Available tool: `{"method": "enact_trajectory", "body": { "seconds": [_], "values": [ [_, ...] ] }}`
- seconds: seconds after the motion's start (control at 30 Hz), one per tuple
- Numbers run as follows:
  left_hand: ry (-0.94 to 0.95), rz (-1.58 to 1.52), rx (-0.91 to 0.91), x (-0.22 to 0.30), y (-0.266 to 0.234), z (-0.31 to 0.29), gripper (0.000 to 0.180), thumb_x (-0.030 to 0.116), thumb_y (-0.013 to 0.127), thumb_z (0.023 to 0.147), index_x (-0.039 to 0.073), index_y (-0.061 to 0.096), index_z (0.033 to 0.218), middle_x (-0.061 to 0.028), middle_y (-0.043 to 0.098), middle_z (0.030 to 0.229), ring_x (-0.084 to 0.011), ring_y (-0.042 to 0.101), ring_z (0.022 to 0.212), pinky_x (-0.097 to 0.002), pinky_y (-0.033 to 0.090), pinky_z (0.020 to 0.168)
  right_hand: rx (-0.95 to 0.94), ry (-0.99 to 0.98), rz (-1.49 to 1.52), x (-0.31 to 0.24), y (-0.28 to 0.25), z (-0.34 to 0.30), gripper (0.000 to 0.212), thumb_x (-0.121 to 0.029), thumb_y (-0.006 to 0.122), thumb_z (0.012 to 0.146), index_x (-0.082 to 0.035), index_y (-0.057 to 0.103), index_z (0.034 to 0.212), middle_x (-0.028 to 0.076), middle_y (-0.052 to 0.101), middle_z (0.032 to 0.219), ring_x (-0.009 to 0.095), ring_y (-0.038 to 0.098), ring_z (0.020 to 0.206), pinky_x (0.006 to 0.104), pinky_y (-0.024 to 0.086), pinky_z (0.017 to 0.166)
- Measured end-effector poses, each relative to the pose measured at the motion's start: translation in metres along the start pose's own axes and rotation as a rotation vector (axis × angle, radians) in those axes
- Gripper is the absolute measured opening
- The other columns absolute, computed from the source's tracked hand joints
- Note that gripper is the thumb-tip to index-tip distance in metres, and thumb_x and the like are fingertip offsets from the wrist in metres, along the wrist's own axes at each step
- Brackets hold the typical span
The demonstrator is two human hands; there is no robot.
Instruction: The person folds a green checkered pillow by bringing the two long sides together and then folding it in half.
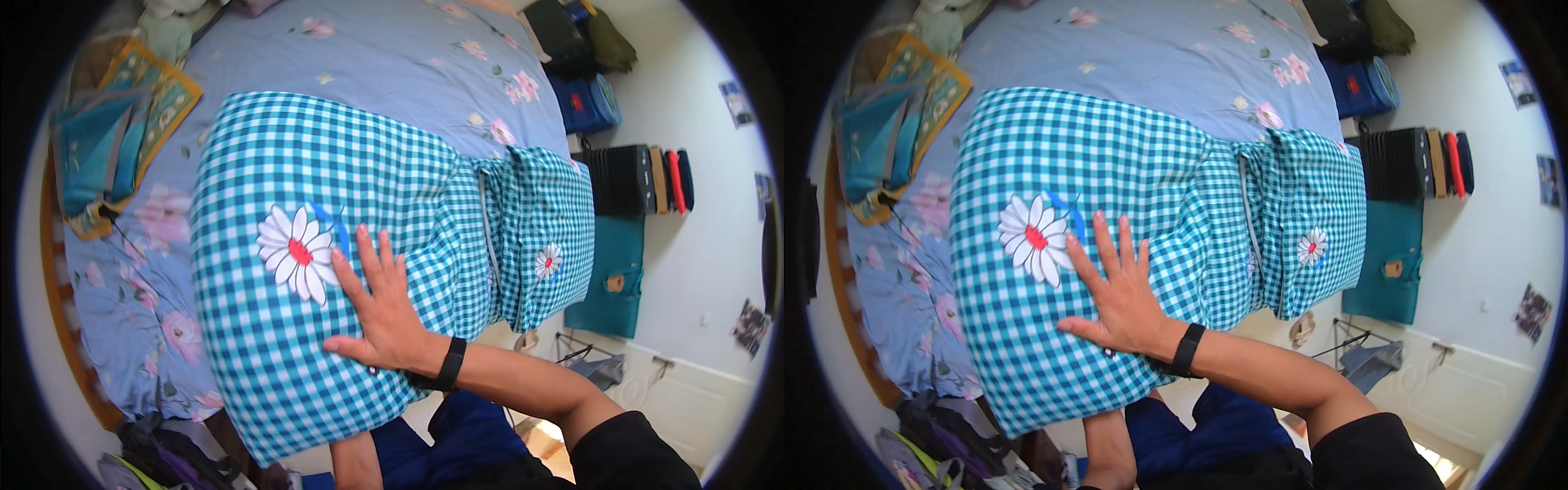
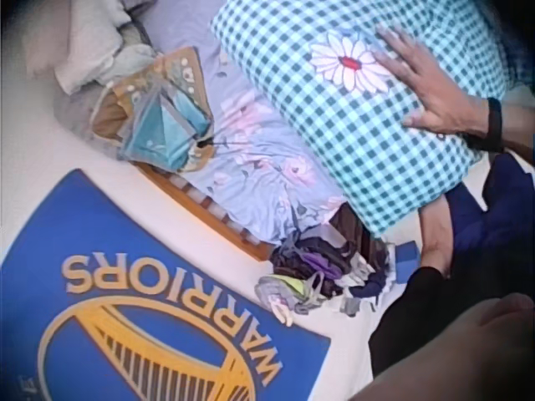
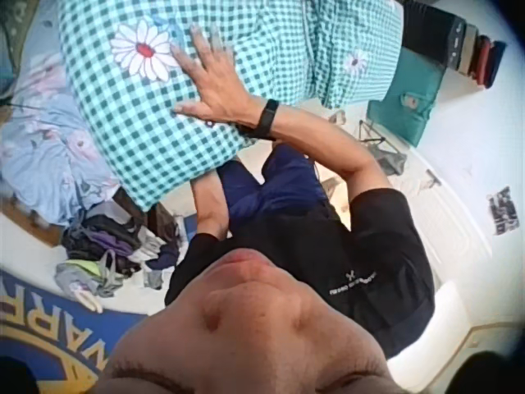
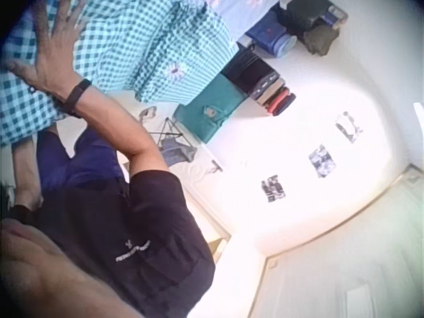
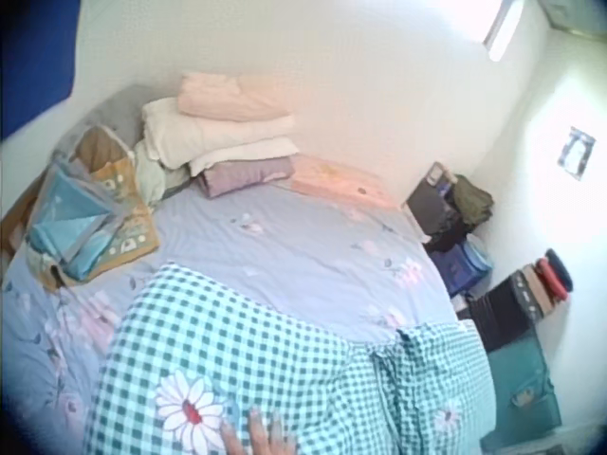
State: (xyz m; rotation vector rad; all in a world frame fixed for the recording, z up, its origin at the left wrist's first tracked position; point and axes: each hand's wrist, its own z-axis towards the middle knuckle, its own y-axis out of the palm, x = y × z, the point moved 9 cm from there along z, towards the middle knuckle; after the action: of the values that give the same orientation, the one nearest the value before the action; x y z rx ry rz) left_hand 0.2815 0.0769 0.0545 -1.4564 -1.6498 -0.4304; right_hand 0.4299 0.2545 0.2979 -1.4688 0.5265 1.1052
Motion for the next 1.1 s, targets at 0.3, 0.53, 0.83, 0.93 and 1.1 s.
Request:
{"method": "enact_trajectory", "body": {
  "seconds": [0.3,0.53,0.83,0.93,1.1],
  "values": [
    [0.114,-0.053,-0.169,0.030,0.015,0.040,0.081,0.063,0.060,0.090,0.011,0.046,0.151,-0.0160,0.026,0.166,-0.0400,0.016,0.153,-0.0576,0.015,0.122,0.029,-0.060,-0.035,0.008,0.008,0.015,0.106,-0.082,0.047,0.086,-0.011,0.025,0.161,0.029,0.008,0.166,0.057,0.011,0.150,0.0683,0.014,0.117],
    [0.398,-0.056,-0.256,0.063,-0.031,0.078,0.080,0.062,0.064,0.088,0.012,0.050,0.149,-0.0165,0.025,0.166,-0.0425,0.012,0.154,-0.0602,0.011,0.122,-0.006,-0.084,0.066,0.034,-0.010,0.017,0.113,-0.088,0.038,0.085,-0.014,0.005,0.164,0.022,0.004,0.169,0.041,0.009,0.155,0.0509,0.017,0.124],
    [1.255,0.303,-0.696,0.237,0.101,-0.079,0.079,0.061,0.069,0.086,0.012,0.054,0.147,-0.0171,0.023,0.167,-0.0458,0.007,0.155,-0.0636,0.007,0.122,0.445,0.550,0.733,0.250,0.019,-0.328,0.086,-0.058,0.045,0.100,-0.008,0.014,0.163,0.014,0.016,0.169,0.031,0.017,0.155,0.0446,0.020,0.125],
    [1.309,0.938,-0.736,0.205,0.243,-0.116,0.092,0.059,0.076,0.080,0.020,0.042,0.156,-0.0103,0.017,0.170,-0.0450,0.003,0.155,-0.0691,0.004,0.118,0.859,0.712,1.144,0.283,-0.006,-0.402,0.073,-0.048,0.048,0.102,-0.006,0.025,0.157,0.014,0.027,0.162,0.030,0.029,0.148,0.0440,0.028,0.120],
    [1.323,1.172,-0.615,0.254,0.410,-0.174,0.096,0.055,0.080,0.080,0.023,0.036,0.159,-0.0100,0.014,0.171,-0.0462,0.004,0.155,-0.0741,0.008,0.115,1.277,0.771,1.339,0.240,-0.153,-0.411,0.065,-0.049,0.051,0.101,-0.003,0.046,0.146,0.013,0.051,0.148,0.028,0.049,0.135,0.0406,0.036,0.116]
  ]
}}
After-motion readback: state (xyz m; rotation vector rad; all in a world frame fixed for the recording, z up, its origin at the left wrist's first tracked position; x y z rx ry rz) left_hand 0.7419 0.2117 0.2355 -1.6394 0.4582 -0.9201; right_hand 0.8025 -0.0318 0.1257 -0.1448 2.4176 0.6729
